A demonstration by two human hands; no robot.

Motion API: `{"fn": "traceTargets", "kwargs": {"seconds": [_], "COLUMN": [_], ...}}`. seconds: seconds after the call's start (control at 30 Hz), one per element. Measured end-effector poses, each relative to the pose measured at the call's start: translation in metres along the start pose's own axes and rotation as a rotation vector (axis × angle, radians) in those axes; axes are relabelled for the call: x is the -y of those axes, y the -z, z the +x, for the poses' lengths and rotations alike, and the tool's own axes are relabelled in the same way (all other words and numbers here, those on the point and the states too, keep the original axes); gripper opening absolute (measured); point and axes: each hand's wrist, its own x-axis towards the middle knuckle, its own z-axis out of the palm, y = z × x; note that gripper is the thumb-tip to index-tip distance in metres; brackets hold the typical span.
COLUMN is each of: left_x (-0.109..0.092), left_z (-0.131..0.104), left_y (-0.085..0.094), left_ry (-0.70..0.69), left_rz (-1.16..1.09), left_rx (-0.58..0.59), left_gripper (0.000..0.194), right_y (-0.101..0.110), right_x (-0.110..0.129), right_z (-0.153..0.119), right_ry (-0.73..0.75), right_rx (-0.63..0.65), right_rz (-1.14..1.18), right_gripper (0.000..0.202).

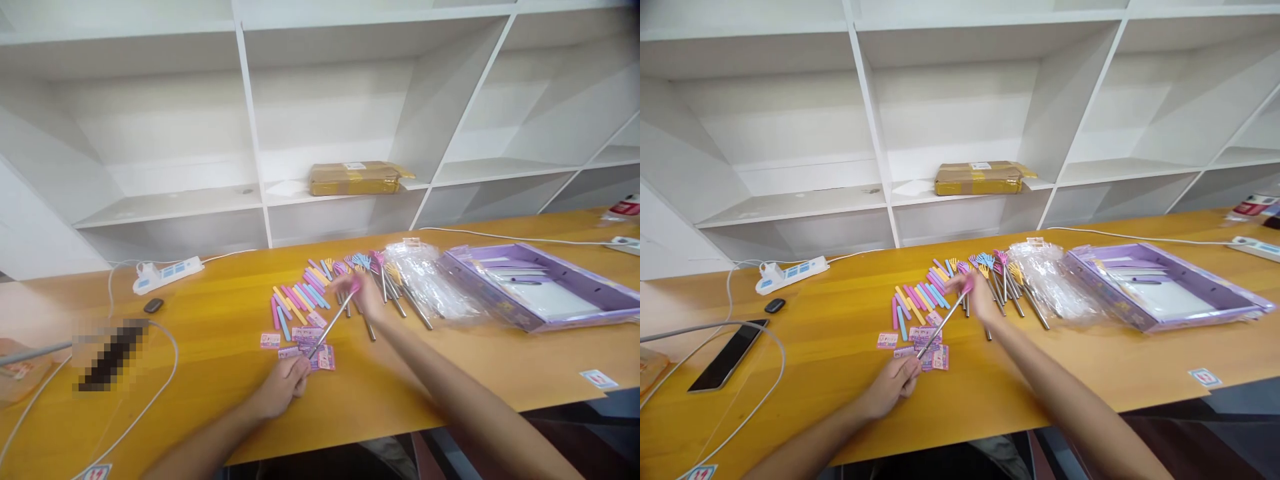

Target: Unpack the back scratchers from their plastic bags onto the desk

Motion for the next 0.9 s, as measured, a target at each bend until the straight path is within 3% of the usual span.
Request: {"fn": "traceTargets", "kwargs": {"seconds": [0.1, 0.2, 0.4, 0.7, 0.9], "left_x": [0.003, 0.003, 0.000, -0.004, -0.012], "left_z": [-0.001, 0.000, 0.006, 0.004, 0.003], "left_y": [-0.001, -0.001, 0.006, 0.015, 0.012], "left_ry": [-0.013, -0.022, 0.019, 0.063, 0.016], "left_rz": [-0.004, 0.033, -0.022, -0.049, 0.117], "left_rx": [-0.029, -0.009, 0.054, 0.059, 0.032], "left_gripper": [0.060, 0.060, 0.057, 0.053, 0.057], "right_y": [-0.075, -0.105, -0.091, -0.094, -0.088], "right_x": [-0.026, -0.039, -0.041, -0.059, -0.060], "right_z": [-0.053, -0.081, -0.072, -0.071, -0.070], "right_ry": [-0.054, -0.087, -0.070, -0.126, -0.130], "right_rx": [0.096, 0.042, 0.080, 0.109, 0.027], "right_rz": [0.030, 0.144, 0.229, 0.179, -0.034], "right_gripper": [0.074, 0.080, 0.080, 0.080, 0.076]}}
